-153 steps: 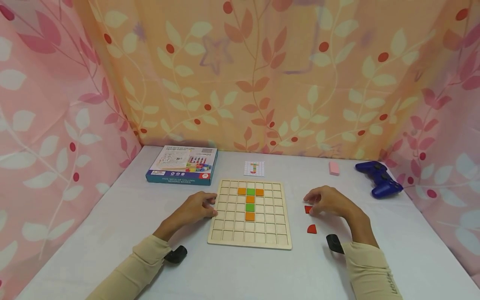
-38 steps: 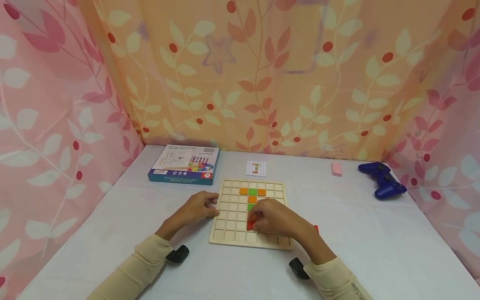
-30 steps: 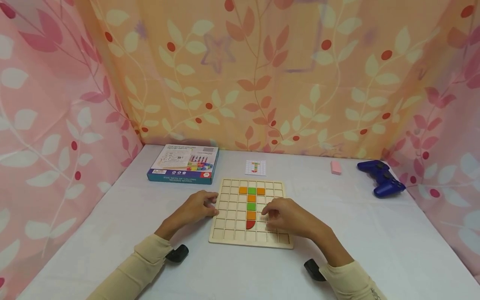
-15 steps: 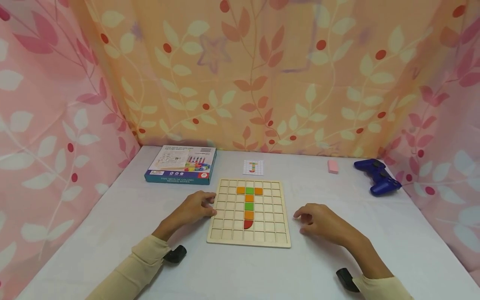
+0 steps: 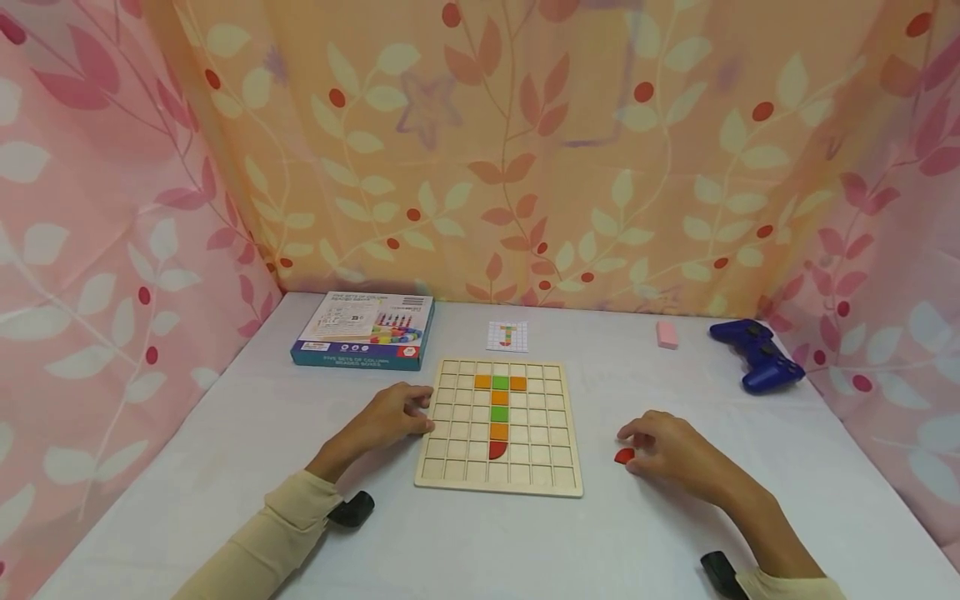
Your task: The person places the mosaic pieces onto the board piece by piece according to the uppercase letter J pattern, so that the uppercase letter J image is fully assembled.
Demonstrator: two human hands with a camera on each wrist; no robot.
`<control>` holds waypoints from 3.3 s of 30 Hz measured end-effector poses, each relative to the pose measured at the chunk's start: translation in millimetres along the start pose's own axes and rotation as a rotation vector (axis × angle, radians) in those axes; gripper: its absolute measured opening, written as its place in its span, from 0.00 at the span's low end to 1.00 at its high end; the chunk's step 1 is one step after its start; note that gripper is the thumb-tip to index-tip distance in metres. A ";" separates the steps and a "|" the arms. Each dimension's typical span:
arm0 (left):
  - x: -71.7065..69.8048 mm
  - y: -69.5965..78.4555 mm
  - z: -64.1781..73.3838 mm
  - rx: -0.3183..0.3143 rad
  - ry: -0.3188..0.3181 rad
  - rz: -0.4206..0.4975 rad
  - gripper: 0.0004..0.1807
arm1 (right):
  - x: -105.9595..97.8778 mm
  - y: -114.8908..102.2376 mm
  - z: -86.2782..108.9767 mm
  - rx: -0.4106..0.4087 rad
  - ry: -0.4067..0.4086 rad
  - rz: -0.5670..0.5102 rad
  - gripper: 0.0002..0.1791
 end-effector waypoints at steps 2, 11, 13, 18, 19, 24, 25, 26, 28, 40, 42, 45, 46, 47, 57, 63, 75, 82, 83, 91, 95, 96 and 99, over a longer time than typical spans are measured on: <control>0.3 -0.4 -0.2 0.001 0.001 -0.001 0.34 | -0.2 1.0 0.2 -0.001 0.001 0.002 0.18; 0.5 -0.6 -0.5 -0.001 0.000 0.002 0.34 | 0.3 -7.6 -1.1 -0.040 -0.002 -0.021 0.20; 0.3 -0.2 -0.5 -0.001 0.000 0.002 0.34 | 1.7 -8.5 -1.6 -0.034 -0.009 -0.036 0.21; 0.6 0.3 0.2 -0.007 0.002 0.001 0.34 | 0.9 -11.6 -2.5 -0.050 0.007 -0.023 0.20; 0.7 0.4 0.3 -0.008 0.002 0.000 0.34 | 0.4 -12.1 -2.6 -0.060 0.009 -0.020 0.19; 0.6 0.9 0.7 -0.011 0.002 -0.002 0.34 | -1.0 -14.6 -4.5 -0.095 0.024 0.000 0.17; 0.6 0.9 0.7 -0.012 0.003 -0.002 0.34 | -0.9 -16.2 -5.3 -0.106 0.026 0.006 0.17; 0.5 1.0 0.8 -0.012 0.003 -0.004 0.34 | -0.9 -17.6 -6.7 -0.110 0.027 0.009 0.17; 0.5 0.7 0.9 -0.012 0.003 -0.006 0.34 | 0.3 -23.1 -10.1 -0.122 0.030 0.010 0.17; 0.6 -3.6 -1.4 -0.012 0.001 -0.001 0.35 | 21.9 -69.6 -45.0 -0.155 -0.038 -0.062 0.16; 0.8 -3.5 -1.4 -0.012 0.001 -0.002 0.35 | 26.1 -77.4 -50.4 -0.156 -0.053 -0.070 0.16; 0.7 -3.0 -1.4 -0.009 0.001 -0.005 0.35 | 32.0 -90.2 -57.8 -0.183 -0.068 -0.074 0.16; 0.9 -2.9 -1.5 -0.010 0.000 -0.007 0.35 | 33.7 -94.3 -59.9 -0.194 -0.069 -0.067 0.16; 1.0 -2.9 -1.6 -0.011 0.000 -0.008 0.35 | 35.6 -98.6 -61.7 -0.207 -0.071 -0.066 0.15; 1.7 -2.9 -1.5 -0.020 -0.003 -0.008 0.34 | 50.1 -137.4 -77.8 -0.342 -0.067 -0.040 0.14; 1.9 -1.3 -1.3 -0.017 -0.006 -0.004 0.34 | 59.6 -154.2 -88.2 -0.390 -0.084 -0.017 0.13; 0.2 -0.7 -1.8 -0.003 -0.001 -0.013 0.34 | 73.7 -171.8 -100.6 -0.367 -0.133 -0.004 0.15; 1.4 -0.1 -1.4 -0.006 -0.004 -0.026 0.34 | 77.4 -174.8 -103.2 -0.339 -0.162 0.013 0.15; 1.4 0.5 -1.1 -0.005 -0.004 -0.025 0.33 | 77.6 -175.6 -103.4 -0.341 -0.165 0.016 0.15; 1.7 2.0 -0.6 0.000 -0.004 -0.021 0.34 | 78.3 -178.7 -103.3 -0.360 -0.174 0.037 0.12; 1.7 1.8 -0.9 0.000 -0.004 -0.015 0.34 | 76.1 -179.1 -102.2 -0.365 -0.175 0.035 0.11; 1.8 1.9 -0.9 0.000 -0.004 -0.015 0.34 | 75.8 -179.1 -101.9 -0.367 -0.176 0.035 0.11; 2.5 1.5 -1.0 -0.002 -0.007 -0.011 0.34 | 75.7 -178.4 -101.2 -0.368 -0.177 0.034 0.11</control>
Point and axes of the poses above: each hand's wrist, its own z-axis away from the middle knuckle, its own x-axis out of the palm, y = z × x, the point moved 10 cm from there along -z, towards the middle knuckle, and after that the axes turned 3 degrees about z, right-handed, at the moved point
